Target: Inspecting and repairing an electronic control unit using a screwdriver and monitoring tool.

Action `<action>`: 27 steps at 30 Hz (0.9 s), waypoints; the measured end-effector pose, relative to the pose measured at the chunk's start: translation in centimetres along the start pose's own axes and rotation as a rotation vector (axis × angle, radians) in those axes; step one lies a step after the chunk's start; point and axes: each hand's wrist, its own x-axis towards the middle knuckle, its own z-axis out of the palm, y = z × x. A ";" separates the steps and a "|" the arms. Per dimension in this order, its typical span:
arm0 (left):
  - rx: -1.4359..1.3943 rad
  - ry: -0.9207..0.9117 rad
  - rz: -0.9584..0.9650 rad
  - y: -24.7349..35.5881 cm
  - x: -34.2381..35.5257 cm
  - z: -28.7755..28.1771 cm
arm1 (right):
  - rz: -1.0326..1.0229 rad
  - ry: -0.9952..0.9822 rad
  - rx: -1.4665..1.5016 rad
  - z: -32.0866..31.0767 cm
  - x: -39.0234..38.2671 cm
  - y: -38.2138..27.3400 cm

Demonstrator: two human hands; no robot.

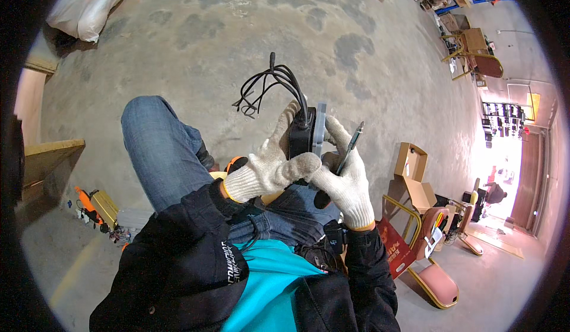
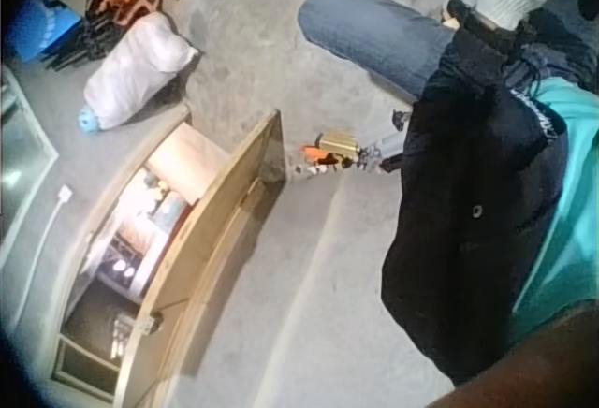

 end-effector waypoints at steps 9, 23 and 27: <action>-0.009 -0.009 0.041 0.4 0.3 0.1 | -0.037 0.018 0.038 -0.1 0.3 0.4; -0.021 -0.024 0.084 -0.4 0.5 0.0 | -0.058 0.015 0.006 -0.4 0.3 0.2; -0.014 -0.039 0.085 0.4 0.5 0.1 | -0.027 -0.011 -0.029 -0.8 0.0 0.2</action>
